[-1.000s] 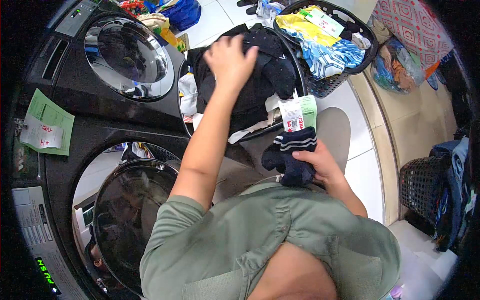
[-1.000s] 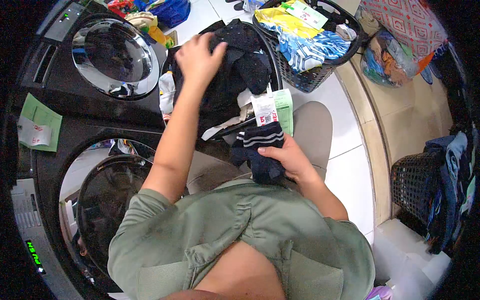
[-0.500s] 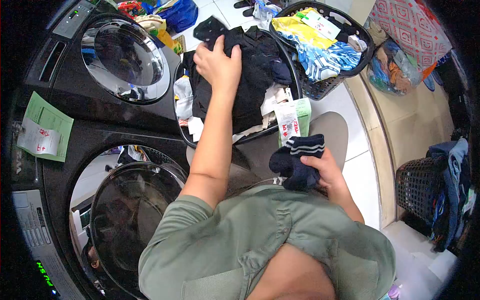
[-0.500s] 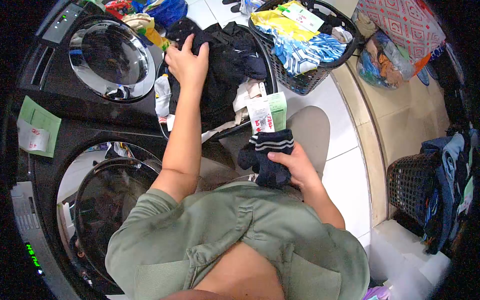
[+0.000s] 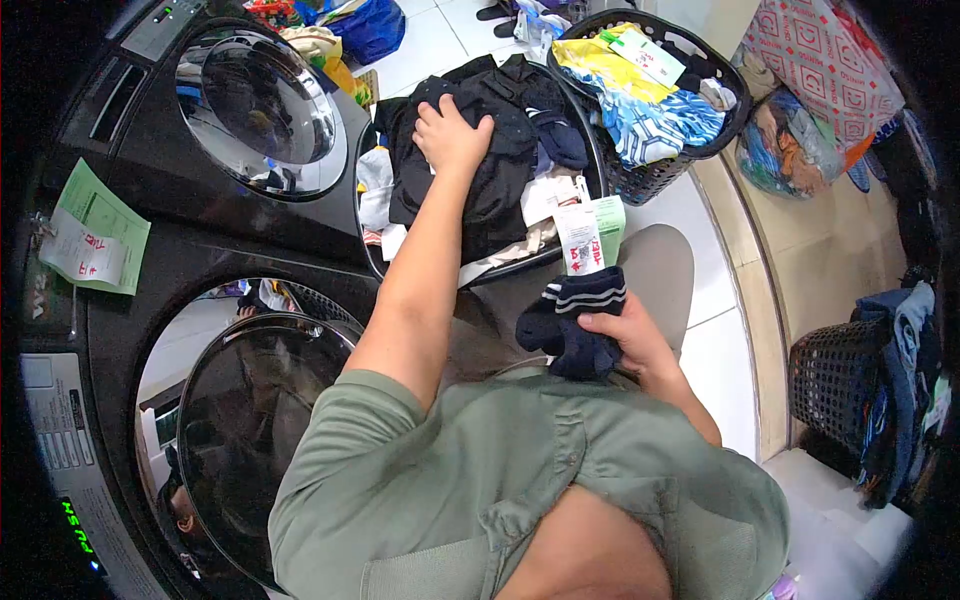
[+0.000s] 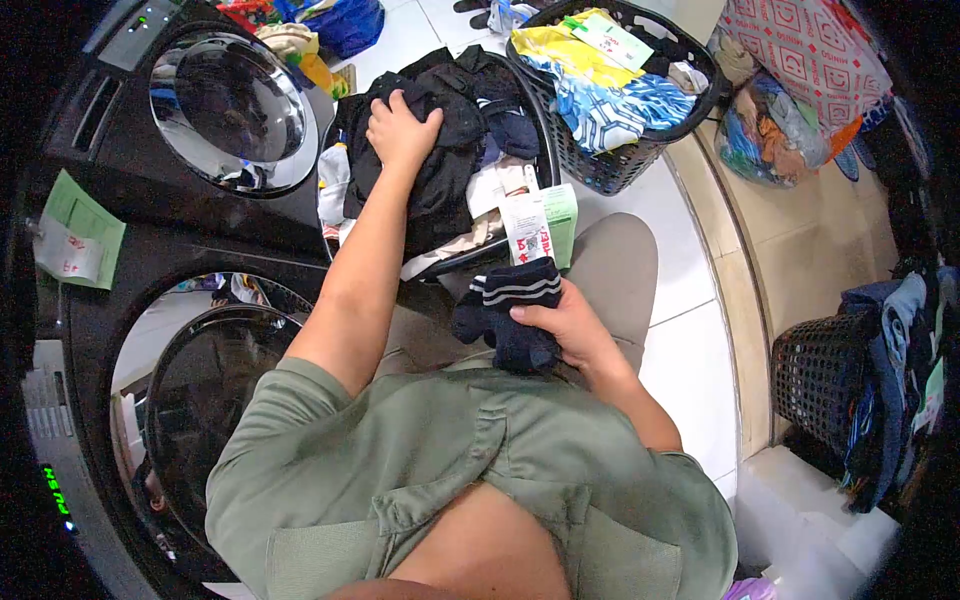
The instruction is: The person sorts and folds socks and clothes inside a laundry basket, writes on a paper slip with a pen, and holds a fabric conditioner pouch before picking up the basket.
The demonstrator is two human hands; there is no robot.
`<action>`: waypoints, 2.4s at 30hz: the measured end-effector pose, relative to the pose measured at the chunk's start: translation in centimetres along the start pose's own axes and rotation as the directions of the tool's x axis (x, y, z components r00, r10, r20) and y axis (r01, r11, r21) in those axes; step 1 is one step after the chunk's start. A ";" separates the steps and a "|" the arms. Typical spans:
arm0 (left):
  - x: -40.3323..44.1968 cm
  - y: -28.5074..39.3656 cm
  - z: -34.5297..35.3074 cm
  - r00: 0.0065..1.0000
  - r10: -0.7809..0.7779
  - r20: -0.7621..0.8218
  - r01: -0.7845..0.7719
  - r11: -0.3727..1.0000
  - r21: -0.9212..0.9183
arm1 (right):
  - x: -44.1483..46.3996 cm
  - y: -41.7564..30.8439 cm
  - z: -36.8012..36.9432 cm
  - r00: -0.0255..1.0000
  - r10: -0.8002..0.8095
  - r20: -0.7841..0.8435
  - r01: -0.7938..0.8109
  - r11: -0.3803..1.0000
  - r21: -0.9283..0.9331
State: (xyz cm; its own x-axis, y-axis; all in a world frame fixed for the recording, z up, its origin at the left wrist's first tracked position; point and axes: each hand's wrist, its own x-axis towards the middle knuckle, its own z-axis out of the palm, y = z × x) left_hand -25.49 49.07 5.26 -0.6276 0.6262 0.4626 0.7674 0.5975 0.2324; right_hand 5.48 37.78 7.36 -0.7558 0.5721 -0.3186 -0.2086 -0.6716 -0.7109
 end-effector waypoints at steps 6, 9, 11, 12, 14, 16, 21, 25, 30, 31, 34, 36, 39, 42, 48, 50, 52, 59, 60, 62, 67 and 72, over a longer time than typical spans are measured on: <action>5.3 -4.2 -0.6 0.993 -0.090 0.080 0.118 0.849 -0.515 | -0.9 -1.4 -1.1 0.998 -0.023 -0.063 0.023 1.000 0.000; 5.3 -3.3 -2.5 0.982 -0.124 -0.140 -0.048 0.558 -0.829 | -1.0 -1.5 -2.3 0.994 -0.055 -0.095 0.060 0.997 0.048; 4.7 -1.8 -3.8 0.973 -0.108 -0.202 -0.110 0.553 -0.826 | -1.1 -1.9 -3.1 0.993 -0.046 -0.113 0.060 0.990 0.125; 4.2 -1.2 -4.2 0.959 -0.032 -0.281 -0.199 0.628 -0.752 | -1.2 -1.8 -3.7 0.992 -0.041 -0.122 0.057 0.990 0.129; 2.8 -0.1 -4.3 0.892 0.268 -0.363 -0.417 0.799 -0.434 | -1.0 -1.5 -4.9 0.990 -0.131 -0.054 0.142 0.924 0.355; 0.0 0.1 -2.1 0.944 0.329 0.024 -0.327 0.942 -0.073 | -0.8 -1.7 -5.7 0.991 -0.134 -0.002 0.126 0.920 0.372; -0.7 1.8 -1.5 0.952 0.261 0.162 -0.280 0.953 0.111 | -1.3 -1.9 -6.6 0.984 -0.178 -0.028 0.176 0.924 0.339; -2.0 6.1 -2.9 0.897 0.441 -0.037 -0.442 0.896 -0.035 | -1.2 -1.5 -6.8 0.984 -0.173 -0.041 0.176 0.921 0.346; -4.3 6.9 0.6 0.734 0.578 0.356 -0.649 0.752 0.116 | -1.1 -1.7 -6.2 0.981 -0.192 -0.024 0.190 0.926 0.326; -4.3 7.1 -0.3 0.753 0.596 0.278 -0.633 0.772 0.060 | -1.2 -1.8 -6.3 0.981 -0.195 -0.016 0.190 0.928 0.321; -4.5 6.7 -2.2 0.833 0.550 0.060 -0.551 0.834 -0.008 | -1.7 -1.8 -6.6 0.980 -0.194 -0.041 0.197 0.922 0.333; -4.5 5.6 -2.0 0.906 0.422 0.035 -0.419 0.905 -0.073 | -1.6 -1.7 -6.9 0.984 -0.168 -0.057 0.177 0.931 0.318; -3.7 4.2 -2.0 0.882 0.471 0.015 -0.424 0.807 -0.412 | -1.2 -1.7 -6.8 0.982 -0.166 -0.090 0.186 0.934 0.304; -2.6 3.3 -5.4 0.927 0.318 -0.197 -0.357 0.910 -0.209 | -1.0 -1.7 -6.2 0.982 -0.181 -0.055 0.189 0.932 0.309; -0.1 -3.3 -4.5 0.971 0.138 0.195 0.005 0.804 -0.594 | -0.4 -1.5 -5.1 0.971 -0.221 -0.089 0.237 0.938 0.253; 0.4 -5.6 -7.1 0.998 -0.058 0.016 0.055 0.789 -0.612 | -0.4 -1.3 -6.1 0.985 -0.167 -0.041 0.172 0.951 0.255; -0.5 -8.6 -8.8 0.970 -0.239 -0.042 0.234 0.968 -0.093 | -0.4 -1.1 -6.3 0.985 -0.159 -0.071 0.172 0.952 0.255; -4.2 -17.6 -8.2 0.880 -0.437 -0.188 0.316 0.832 -0.457 | 0.0 -0.8 -6.4 0.979 -0.184 -0.086 0.195 0.970 0.146; -3.4 -19.4 -8.7 0.846 -0.483 -0.227 0.226 0.708 -0.669 | 0.1 -0.8 -6.4 0.980 -0.181 -0.087 0.192 0.971 0.144; -2.3 -18.9 -12.0 0.789 -0.563 -0.246 0.039 0.446 -0.894 | 0.1 -1.0 -6.7 0.988 -0.138 -0.070 0.147 0.980 0.137; -3.2 -10.8 -15.7 0.990 -0.141 0.024 0.097 0.541 -0.835 | 1.3 -1.0 -6.2 0.995 -0.097 -0.010 0.097 0.983 0.153; -7.9 -4.8 -3.7 0.936 0.325 -0.136 -0.352 0.886 -0.301 | 1.7 -1.4 -2.9 0.992 -0.126 0.006 0.124 0.986 0.115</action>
State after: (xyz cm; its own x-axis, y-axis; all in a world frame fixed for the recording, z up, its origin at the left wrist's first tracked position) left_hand -23.75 39.38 3.66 -0.3198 0.7124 0.6247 0.9404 0.1581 0.3011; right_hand 6.25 41.04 5.99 -0.7275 0.6489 -0.2229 -0.3705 -0.6450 -0.6684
